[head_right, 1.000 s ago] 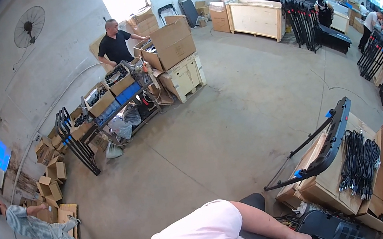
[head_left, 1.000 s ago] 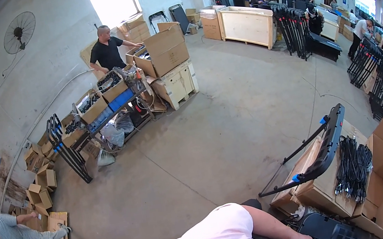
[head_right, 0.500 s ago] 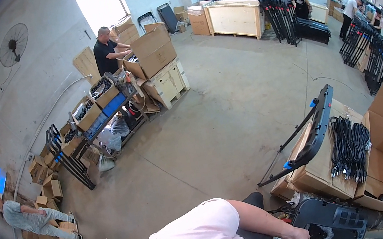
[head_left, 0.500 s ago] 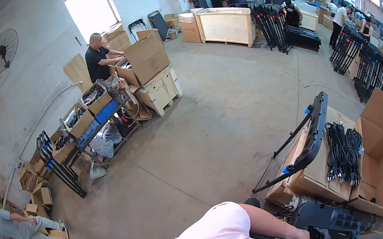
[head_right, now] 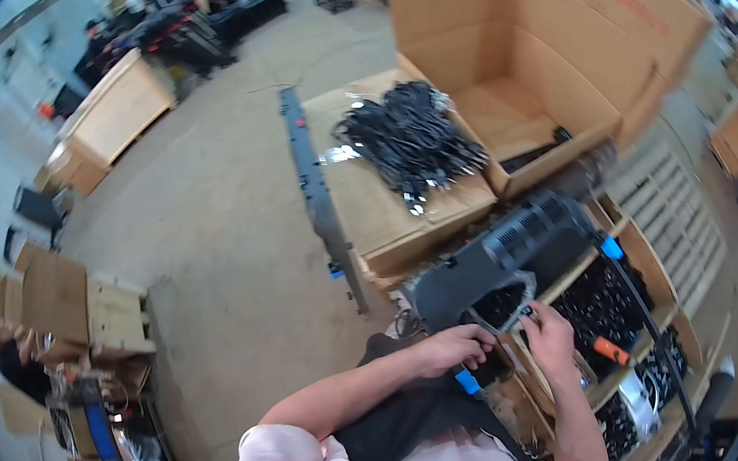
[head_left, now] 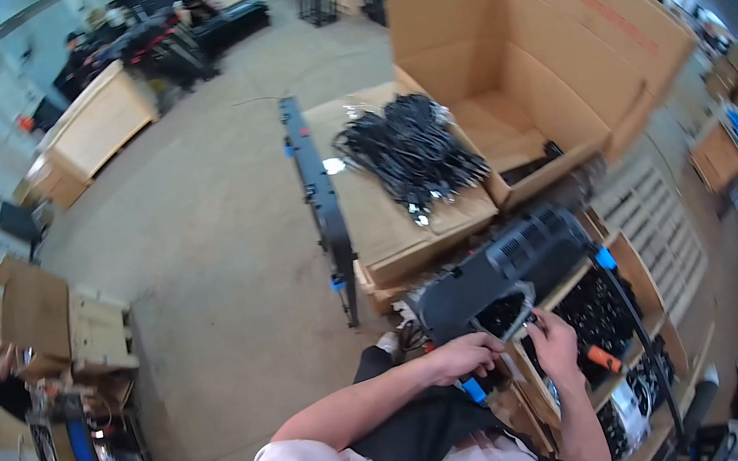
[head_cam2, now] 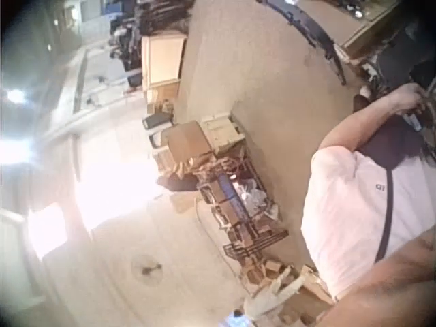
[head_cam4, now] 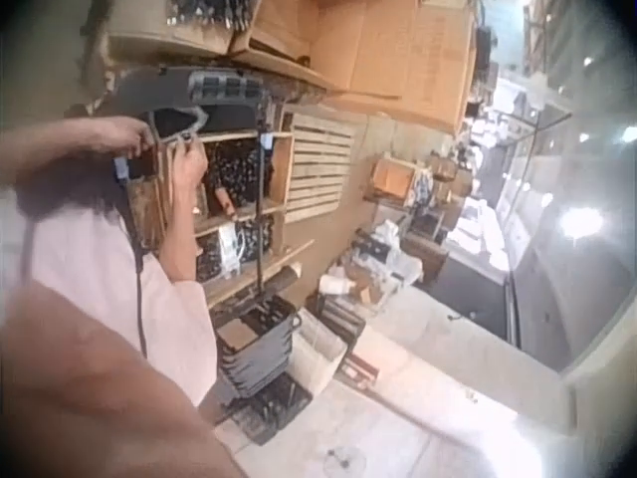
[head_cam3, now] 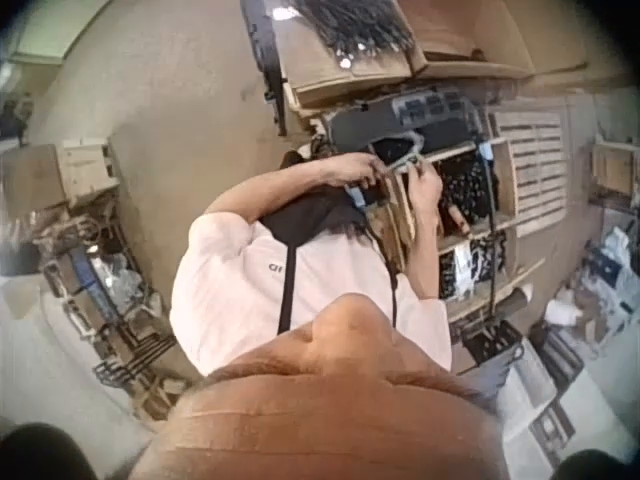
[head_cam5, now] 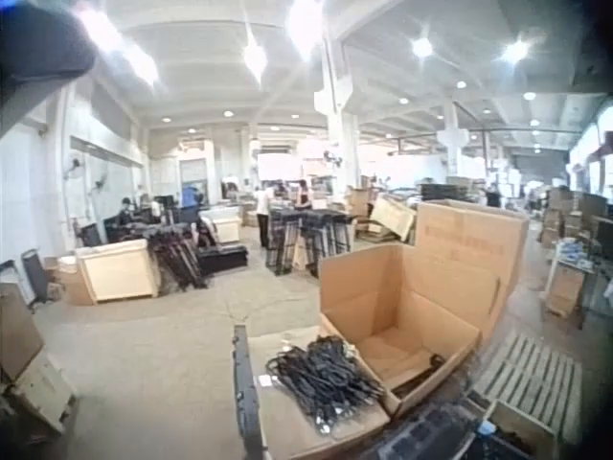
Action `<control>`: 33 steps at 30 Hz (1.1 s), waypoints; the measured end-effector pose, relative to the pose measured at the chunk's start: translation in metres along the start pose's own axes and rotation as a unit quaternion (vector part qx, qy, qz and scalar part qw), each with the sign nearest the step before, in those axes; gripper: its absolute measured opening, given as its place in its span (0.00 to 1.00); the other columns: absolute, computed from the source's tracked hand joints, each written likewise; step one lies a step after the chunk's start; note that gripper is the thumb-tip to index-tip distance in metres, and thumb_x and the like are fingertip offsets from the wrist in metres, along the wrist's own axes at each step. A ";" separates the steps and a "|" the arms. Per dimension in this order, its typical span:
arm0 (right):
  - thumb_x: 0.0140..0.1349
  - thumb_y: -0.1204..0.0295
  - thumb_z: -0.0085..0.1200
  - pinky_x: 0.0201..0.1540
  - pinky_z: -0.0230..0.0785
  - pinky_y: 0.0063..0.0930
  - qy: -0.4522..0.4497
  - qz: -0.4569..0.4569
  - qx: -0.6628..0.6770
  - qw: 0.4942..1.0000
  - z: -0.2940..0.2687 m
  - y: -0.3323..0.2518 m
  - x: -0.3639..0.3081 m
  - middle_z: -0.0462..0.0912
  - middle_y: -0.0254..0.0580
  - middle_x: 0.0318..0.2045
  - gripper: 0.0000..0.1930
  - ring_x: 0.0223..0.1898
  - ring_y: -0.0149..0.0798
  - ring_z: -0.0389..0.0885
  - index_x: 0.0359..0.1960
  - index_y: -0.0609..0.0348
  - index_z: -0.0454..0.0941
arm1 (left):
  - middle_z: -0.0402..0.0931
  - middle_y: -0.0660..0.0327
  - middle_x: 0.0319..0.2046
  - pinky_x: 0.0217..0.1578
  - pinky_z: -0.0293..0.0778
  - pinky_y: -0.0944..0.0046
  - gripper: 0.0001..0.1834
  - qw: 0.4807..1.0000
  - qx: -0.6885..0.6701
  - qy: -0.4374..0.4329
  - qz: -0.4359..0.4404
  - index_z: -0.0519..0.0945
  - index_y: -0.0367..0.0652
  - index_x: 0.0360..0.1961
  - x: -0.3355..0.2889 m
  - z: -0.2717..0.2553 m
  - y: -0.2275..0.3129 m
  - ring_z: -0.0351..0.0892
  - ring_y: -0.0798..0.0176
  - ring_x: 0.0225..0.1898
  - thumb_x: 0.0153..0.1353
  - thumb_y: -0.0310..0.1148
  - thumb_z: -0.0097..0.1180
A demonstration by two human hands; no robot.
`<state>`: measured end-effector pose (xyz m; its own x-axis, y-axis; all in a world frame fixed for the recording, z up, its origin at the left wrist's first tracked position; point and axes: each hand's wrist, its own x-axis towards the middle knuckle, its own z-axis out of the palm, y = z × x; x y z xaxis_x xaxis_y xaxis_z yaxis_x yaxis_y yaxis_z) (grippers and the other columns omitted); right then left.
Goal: Assembling components and wiring for a leaf blower in a manufacturing setting.
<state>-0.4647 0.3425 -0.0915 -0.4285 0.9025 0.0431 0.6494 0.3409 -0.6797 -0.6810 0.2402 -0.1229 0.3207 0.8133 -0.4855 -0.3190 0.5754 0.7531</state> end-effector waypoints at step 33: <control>0.66 0.70 0.61 0.44 0.79 0.44 -0.038 0.109 -0.030 0.993 0.115 -0.093 0.101 0.85 0.54 0.35 0.21 0.37 0.56 0.86 0.60 0.60 0.80 | 0.77 0.62 0.42 0.42 0.80 0.68 0.21 0.999 -0.027 -0.021 -0.031 0.70 0.35 0.67 -0.003 -0.151 0.056 0.79 0.70 0.39 0.80 0.36 0.50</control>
<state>-0.6410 0.3716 -0.1080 -0.3188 0.9347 -0.1573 0.7673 0.1571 -0.6218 -0.8347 0.2825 -0.1465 0.3782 0.7728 -0.5098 -0.3450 0.6286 0.6970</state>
